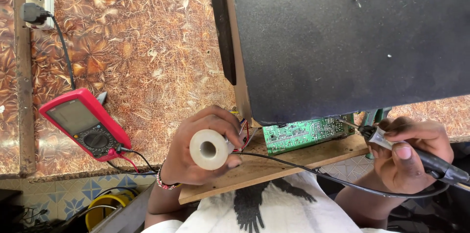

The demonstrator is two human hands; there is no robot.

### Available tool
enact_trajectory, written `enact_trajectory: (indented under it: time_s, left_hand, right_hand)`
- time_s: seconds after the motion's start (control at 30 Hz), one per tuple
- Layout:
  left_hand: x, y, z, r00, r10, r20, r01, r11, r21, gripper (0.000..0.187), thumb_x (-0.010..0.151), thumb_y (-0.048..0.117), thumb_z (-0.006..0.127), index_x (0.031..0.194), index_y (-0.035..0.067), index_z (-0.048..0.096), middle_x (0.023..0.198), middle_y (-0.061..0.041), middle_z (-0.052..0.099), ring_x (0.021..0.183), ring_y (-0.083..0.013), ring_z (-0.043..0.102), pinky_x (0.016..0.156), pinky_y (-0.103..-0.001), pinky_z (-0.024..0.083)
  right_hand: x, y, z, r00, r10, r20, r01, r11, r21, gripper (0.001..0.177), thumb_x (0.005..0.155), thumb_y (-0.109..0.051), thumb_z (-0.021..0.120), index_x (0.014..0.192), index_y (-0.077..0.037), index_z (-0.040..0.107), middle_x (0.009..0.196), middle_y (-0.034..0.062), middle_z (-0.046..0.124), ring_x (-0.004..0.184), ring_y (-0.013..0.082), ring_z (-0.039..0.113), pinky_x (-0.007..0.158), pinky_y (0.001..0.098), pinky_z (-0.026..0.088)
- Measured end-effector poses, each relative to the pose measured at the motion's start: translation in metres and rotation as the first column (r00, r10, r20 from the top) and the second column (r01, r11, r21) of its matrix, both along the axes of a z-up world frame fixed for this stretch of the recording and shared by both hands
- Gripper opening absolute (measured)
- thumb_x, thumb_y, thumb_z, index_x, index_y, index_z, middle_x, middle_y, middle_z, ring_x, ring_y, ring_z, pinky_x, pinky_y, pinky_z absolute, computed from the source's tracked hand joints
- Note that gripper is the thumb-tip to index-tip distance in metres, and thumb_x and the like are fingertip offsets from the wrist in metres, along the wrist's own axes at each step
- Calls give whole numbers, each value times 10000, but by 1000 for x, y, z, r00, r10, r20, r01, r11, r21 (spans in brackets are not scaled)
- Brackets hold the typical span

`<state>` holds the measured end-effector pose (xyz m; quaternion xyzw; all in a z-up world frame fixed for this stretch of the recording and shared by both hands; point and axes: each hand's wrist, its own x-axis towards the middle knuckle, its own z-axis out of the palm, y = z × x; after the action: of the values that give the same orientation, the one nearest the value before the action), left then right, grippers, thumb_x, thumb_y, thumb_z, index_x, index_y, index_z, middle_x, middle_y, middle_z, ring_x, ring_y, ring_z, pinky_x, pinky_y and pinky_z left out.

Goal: Soldering components on a circuit board inside a speaker housing and using pliers to trim wires.

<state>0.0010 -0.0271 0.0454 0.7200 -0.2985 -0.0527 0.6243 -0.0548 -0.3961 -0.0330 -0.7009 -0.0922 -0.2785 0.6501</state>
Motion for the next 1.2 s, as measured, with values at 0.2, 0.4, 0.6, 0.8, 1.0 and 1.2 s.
enact_trajectory:
  time_s: [0.2, 0.4, 0.6, 0.8, 1.0, 1.2]
  left_hand:
    - [-9, -9, -5, 949, -140, -283, 2, 899, -438, 276, 972, 274, 677, 1092, 108, 491, 972, -89, 589, 805, -164, 572, 745, -301, 508]
    - [-8, -9, -2, 996, 44, -77, -52, 993, -108, 140, 894, 212, 709, 922, 143, 591, 894, -45, 673, 826, -195, 696, 758, -312, 563]
    - [-5, -13, -13, 997, 65, 36, -67, 996, 63, 127, 904, 183, 773, 999, 135, 704, 1080, -87, 666, 896, -204, 749, 823, -315, 599]
    - [3, -14, -25, 926, -4, 377, -88, 970, 226, 165, 989, 250, 688, 1053, 102, 724, 1025, -88, 665, 785, -221, 713, 635, -330, 542]
    - [9, -17, -46, 764, -199, 614, -143, 875, 462, 238, 957, 184, 651, 1188, 173, 711, 1029, -74, 612, 710, -278, 559, 528, -397, 391]
    - [10, -24, -51, 749, -159, 643, -176, 888, 425, 211, 1032, 162, 591, 1187, 167, 735, 857, -50, 528, 661, -253, 515, 494, -389, 370]
  right_hand:
    - [-3, 9, 8, 999, 45, 8, -45, 997, 62, 268, 969, -285, 624, 938, -35, 532, 611, 27, 492, 443, 71, 483, 470, 196, 459]
    - [-10, 2, 4, 995, 96, -36, -93, 993, 69, 259, 964, -312, 645, 928, -66, 574, 601, 4, 523, 468, 60, 491, 493, 199, 471]
    - [-10, 2, 1, 998, 48, -34, -45, 996, 76, 275, 975, -320, 635, 935, -63, 548, 589, 31, 494, 466, 90, 504, 521, 228, 481]
    - [-9, 2, -2, 998, 61, -6, -59, 989, 138, 267, 958, -274, 658, 913, -29, 560, 669, 53, 548, 489, 102, 505, 510, 240, 456]
    - [-6, 8, 3, 1000, -8, 28, 6, 996, 85, 226, 994, -290, 611, 968, -86, 517, 657, 17, 502, 468, 89, 535, 484, 214, 511]
    - [-10, -1, -3, 1000, 11, -7, -11, 997, 80, 208, 985, -304, 616, 962, -106, 558, 646, 38, 507, 514, 133, 562, 743, 310, 624]
